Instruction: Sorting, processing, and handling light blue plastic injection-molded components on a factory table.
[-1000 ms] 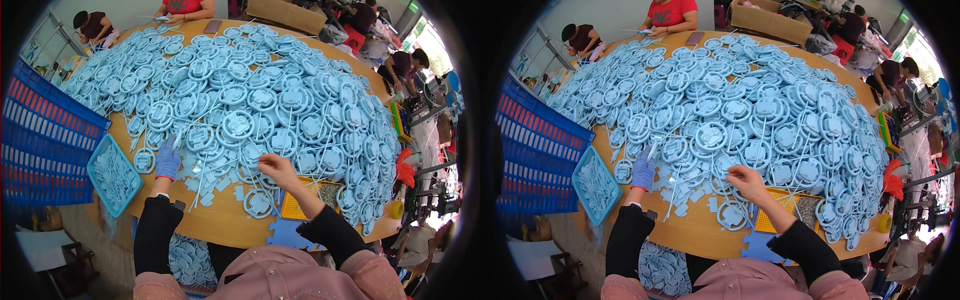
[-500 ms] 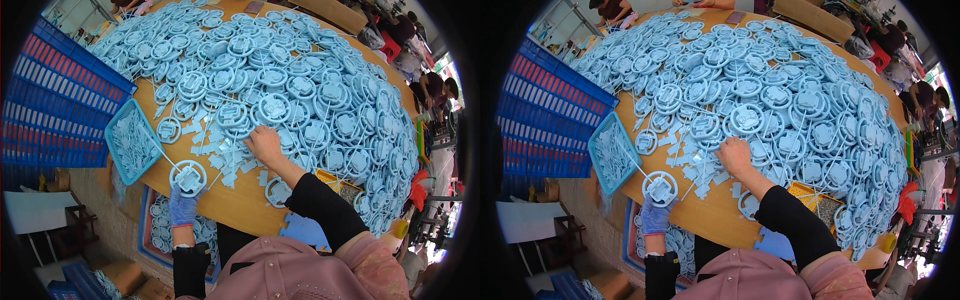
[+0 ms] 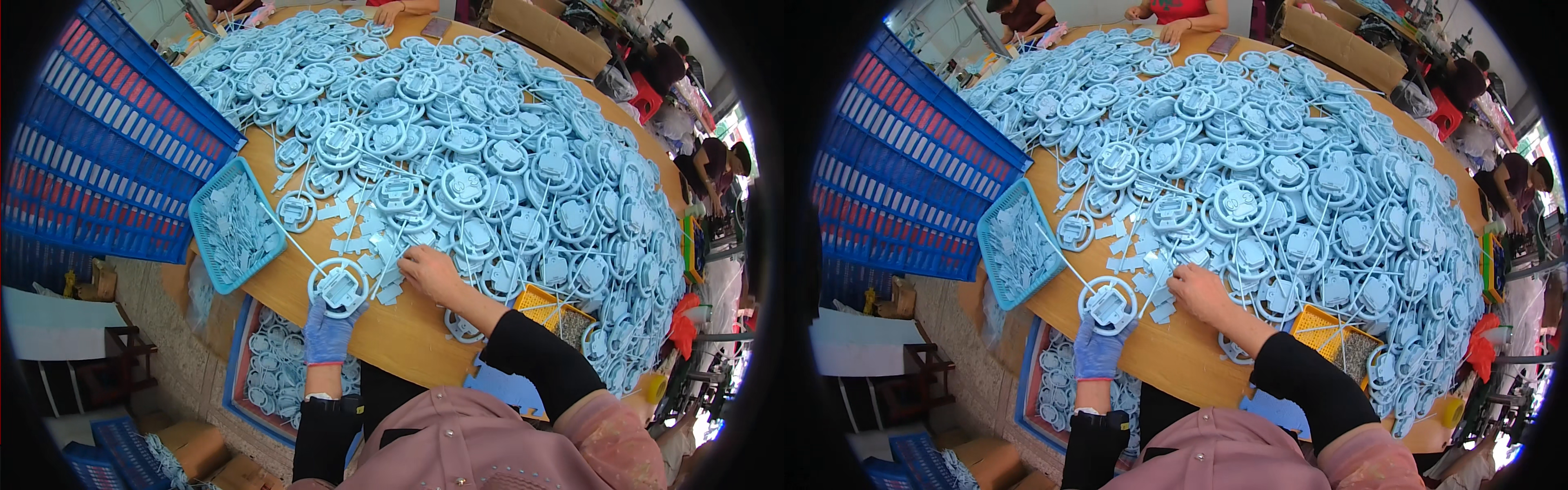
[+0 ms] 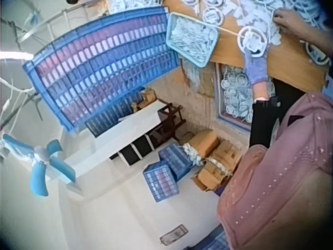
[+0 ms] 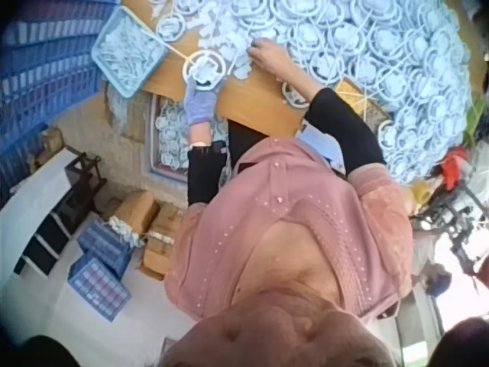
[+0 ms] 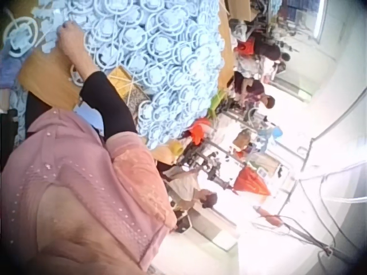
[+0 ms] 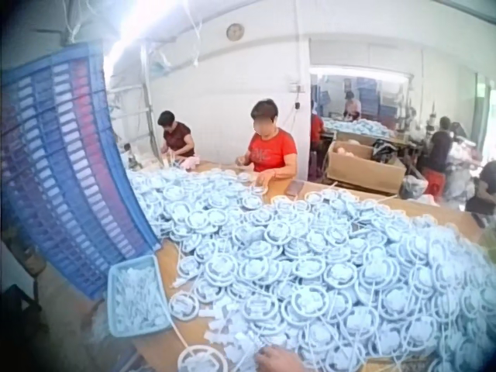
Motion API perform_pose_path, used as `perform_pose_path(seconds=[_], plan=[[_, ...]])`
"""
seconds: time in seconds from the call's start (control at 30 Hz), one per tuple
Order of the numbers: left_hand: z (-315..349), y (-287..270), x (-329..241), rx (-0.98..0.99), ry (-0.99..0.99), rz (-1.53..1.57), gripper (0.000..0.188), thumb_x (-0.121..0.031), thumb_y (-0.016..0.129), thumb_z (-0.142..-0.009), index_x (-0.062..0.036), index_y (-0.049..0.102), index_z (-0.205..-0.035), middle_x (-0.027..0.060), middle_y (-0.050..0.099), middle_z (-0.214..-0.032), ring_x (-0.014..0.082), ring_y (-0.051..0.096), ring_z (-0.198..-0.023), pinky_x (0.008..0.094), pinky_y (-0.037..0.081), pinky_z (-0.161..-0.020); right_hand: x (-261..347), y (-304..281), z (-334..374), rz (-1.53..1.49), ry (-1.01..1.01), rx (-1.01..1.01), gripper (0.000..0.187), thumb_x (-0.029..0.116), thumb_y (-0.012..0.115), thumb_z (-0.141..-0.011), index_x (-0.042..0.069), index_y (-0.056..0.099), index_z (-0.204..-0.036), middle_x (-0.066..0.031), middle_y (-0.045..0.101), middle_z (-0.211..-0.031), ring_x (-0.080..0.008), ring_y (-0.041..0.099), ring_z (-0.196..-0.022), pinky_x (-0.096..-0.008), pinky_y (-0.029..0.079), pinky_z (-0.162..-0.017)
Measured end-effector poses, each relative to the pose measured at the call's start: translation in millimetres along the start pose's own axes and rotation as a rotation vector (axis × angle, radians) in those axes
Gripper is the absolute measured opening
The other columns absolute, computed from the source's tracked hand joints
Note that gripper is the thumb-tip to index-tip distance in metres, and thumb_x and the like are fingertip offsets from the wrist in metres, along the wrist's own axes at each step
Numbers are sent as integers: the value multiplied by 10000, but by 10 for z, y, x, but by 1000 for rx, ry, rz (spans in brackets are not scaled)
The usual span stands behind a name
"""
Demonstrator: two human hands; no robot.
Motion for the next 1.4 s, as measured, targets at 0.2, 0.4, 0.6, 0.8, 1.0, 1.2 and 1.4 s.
perform_pose_path(seconds=[0.2,0.4,0.6,0.8,1.0,1.2,1.4], plan=[[-374,469,-78,-8,219,-403,413,-257,505,-940,-60,454,-1299,146,538,-1255,300,548,-1139,520,496,-893,488,-641,-348,-337,-7,-266,221,78,676,-794,99,666,-1014,-77,637,-904,-268,627,-819,-357,513,-664],[-585,568,108,15,502,-564,445,-159,629,-861,-3,467,-1245,96,536,-1190,218,522,-1066,316,441,-908,910,-573,-523,-176,86,-291,362,79,640,-793,57,589,-1150,-171,585,-1046,-358,582,-916,-417,498,-749],[-492,579,321,-124,311,-530,506,-221,702,-821,-59,486,-1248,56,597,-1053,151,585,-883,281,503,-696,820,-601,-330,-388,60,-278,457,21,604,-771,14,537,-1223,-197,544,-1106,-344,568,-962,-376,479,-814],[-455,551,422,34,124,-264,457,-115,636,-851,-60,461,-1270,99,588,-1125,173,616,-969,274,561,-719,64,-226,-196,-703,427,-265,493,162,690,-842,-12,490,-1258,-89,625,-954,-183,593,-894,-307,493,-736],[-591,624,541,18,73,-740,597,-284,734,-790,-29,484,-1268,88,608,-1117,173,598,-987,303,521,-770,-109,-68,16,-1352,688,-103,436,194,655,-884,-41,490,-1212,-66,637,-981,-137,602,-821,-284,491,-719],[-784,1033,774,110,45,-842,543,-258,733,-787,-27,536,-1236,72,613,-1108,147,573,-959,309,496,-810,-276,-344,214,-1057,774,-328,288,214,628,-873,-15,592,-1044,3,576,-815,-83,505,-728,-268,428,-641],[-1360,1113,738,221,357,-1322,672,-347,802,-721,-33,522,-1245,129,591,-1136,258,555,-1088,344,462,-913,-1251,-923,1195,-1206,970,-878,217,188,634,-900,123,548,-1089,7,610,-995,-104,587,-854,-270,481,-740]])
Point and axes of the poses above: each hand's wrist, its own z-axis away from the middle knuckle, its own y-axis out of the palm, x = y × z, the point moved 3 cm from there along -z, towards the middle knuckle
